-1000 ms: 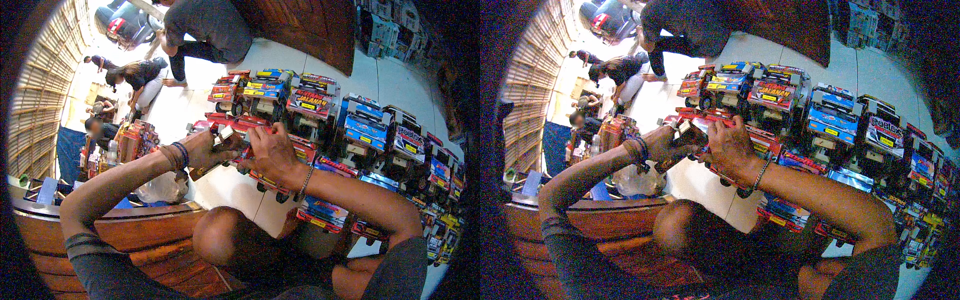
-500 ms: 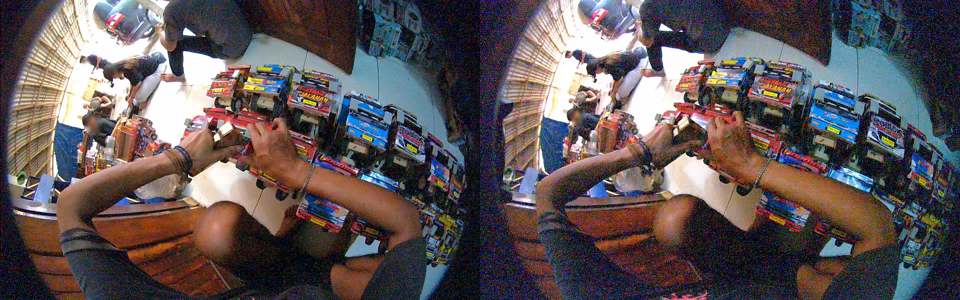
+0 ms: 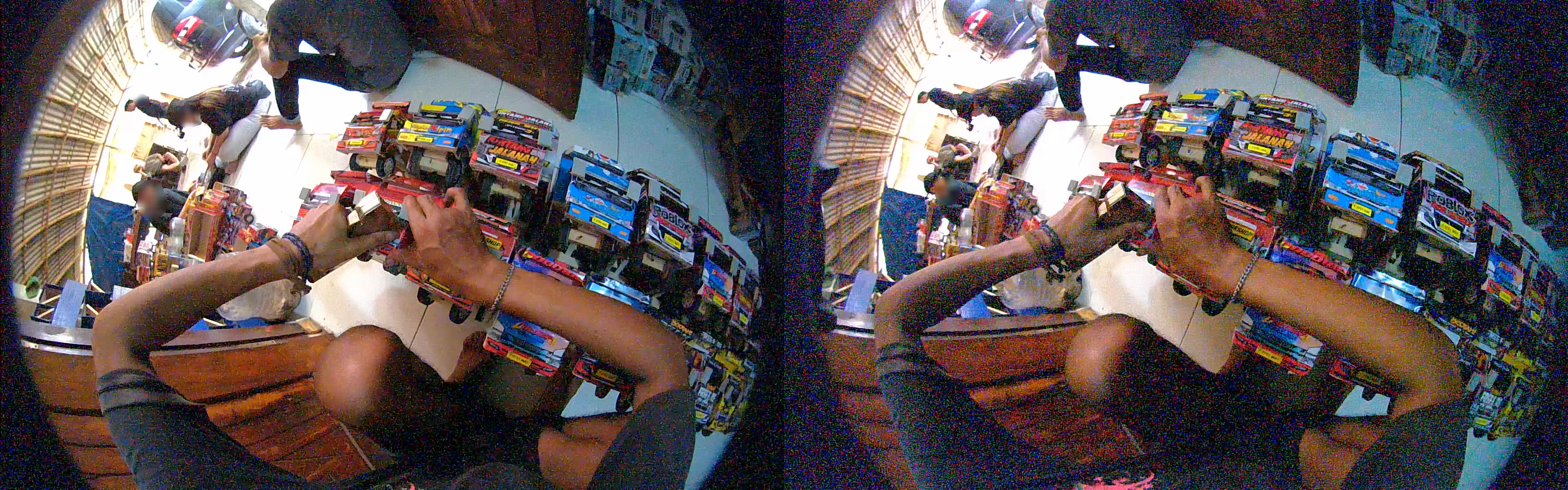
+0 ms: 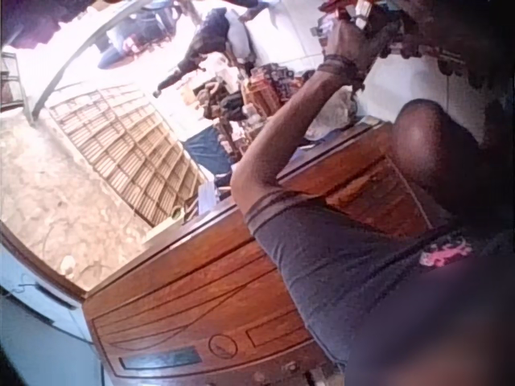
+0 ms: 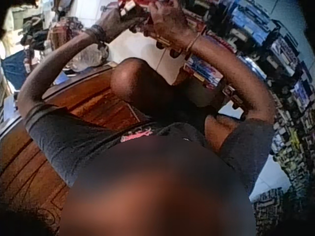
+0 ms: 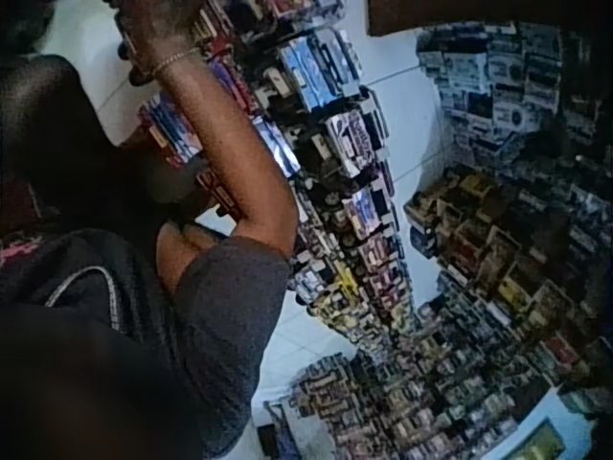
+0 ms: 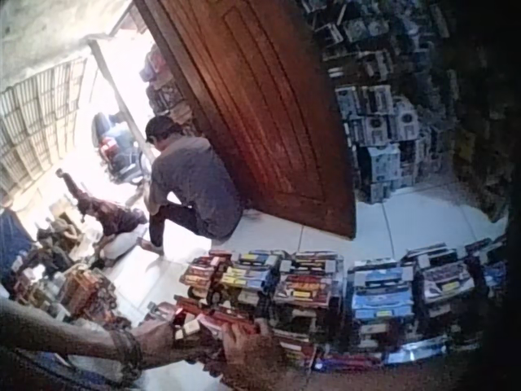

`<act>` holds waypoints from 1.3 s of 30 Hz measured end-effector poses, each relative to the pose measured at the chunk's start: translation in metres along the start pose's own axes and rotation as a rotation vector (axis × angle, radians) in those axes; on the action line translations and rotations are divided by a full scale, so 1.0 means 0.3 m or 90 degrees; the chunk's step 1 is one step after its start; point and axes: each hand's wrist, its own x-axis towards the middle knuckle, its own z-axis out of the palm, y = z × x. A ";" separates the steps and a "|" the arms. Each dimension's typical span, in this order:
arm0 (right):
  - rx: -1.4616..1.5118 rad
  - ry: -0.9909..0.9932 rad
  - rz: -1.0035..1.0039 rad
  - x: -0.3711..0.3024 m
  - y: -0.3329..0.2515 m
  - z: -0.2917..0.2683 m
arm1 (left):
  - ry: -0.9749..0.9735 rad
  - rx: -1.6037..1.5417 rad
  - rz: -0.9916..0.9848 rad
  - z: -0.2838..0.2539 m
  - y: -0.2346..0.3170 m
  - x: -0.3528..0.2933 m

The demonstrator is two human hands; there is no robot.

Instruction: The person assembles toy trucks by hand, using a hammer to tap parts into place and a handheld device to scan or mark them. They then apply glue to the boxes and place them in a row on the floor.

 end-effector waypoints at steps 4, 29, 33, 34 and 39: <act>-0.028 -0.010 -0.003 0.001 0.001 0.000 | -0.024 -0.009 -0.003 -0.010 0.003 0.011; -0.050 -0.063 -0.019 -0.002 -0.016 -0.049 | -0.031 0.042 -0.139 -0.160 -0.284 -0.217; -0.049 -0.048 -0.019 -0.003 -0.016 -0.045 | -0.041 0.053 -0.178 -0.138 -0.310 -0.222; -0.048 -0.057 -0.015 -0.004 -0.016 -0.044 | -0.041 0.059 -0.188 -0.133 -0.319 -0.224; -0.060 -0.050 -0.018 -0.002 -0.018 -0.047 | -0.033 0.058 -0.157 -0.131 -0.362 -0.229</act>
